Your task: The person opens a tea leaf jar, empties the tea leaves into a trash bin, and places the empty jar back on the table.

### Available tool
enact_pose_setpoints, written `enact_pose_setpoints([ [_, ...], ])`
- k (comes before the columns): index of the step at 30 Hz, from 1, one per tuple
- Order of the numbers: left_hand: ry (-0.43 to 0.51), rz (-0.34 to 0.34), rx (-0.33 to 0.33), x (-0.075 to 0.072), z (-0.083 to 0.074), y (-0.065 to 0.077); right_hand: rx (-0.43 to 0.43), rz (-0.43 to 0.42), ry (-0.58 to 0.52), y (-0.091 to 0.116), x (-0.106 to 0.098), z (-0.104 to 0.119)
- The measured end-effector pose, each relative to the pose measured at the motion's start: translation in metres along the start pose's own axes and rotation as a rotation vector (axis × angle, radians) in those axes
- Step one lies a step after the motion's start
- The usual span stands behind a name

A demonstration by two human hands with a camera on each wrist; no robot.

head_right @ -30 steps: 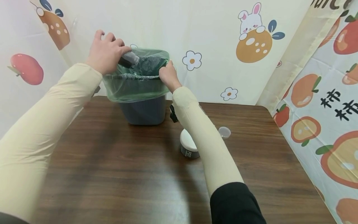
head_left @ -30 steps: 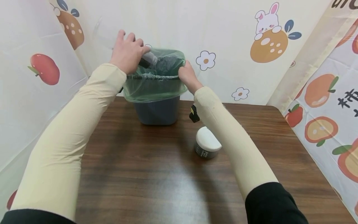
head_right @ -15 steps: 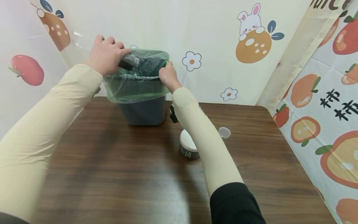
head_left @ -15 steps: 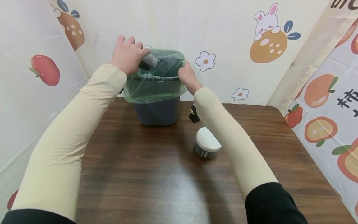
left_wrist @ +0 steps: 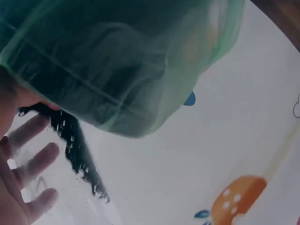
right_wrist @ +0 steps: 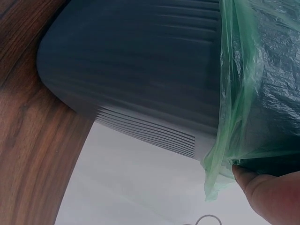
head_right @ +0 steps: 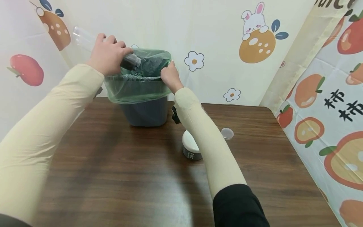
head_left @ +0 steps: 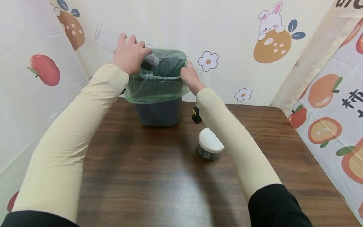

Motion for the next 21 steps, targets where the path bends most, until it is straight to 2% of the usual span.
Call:
enact_pose_setpoints([
  [5, 0.008, -0.005, -0.014, -0.0012, 0.0001, 0.0009, 0.008, 0.004, -0.004, 0.0004, 0.0008, -0.0002],
  [9, -0.037, -0.051, 0.003, -0.0044, -0.001, 0.0011, 0.009, 0.004, -0.006, 0.0007, 0.0012, 0.0009],
  [14, -0.001, -0.035, -0.011, -0.0032, 0.0001, 0.001, 0.014, 0.003, -0.007, 0.0009, 0.0015, 0.0016],
  [18, -0.012, -0.084, 0.025, -0.0038, -0.0037, 0.0021, 0.016, -0.002, -0.007, 0.0008, 0.001, 0.0007],
  [21, -0.013, -0.086, 0.023, -0.003, -0.0034, 0.0025, 0.016, 0.001, -0.003, 0.0009, 0.0019, 0.0002],
])
Point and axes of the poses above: each hand's wrist, its own y-axis away from the middle knuckle, its own x-axis out of the palm, z = x × y, the point moved 8 cm from there along -y, towards the middle knuckle, and after that the axes turned 3 degrees about -z, right-handed, at the moved point
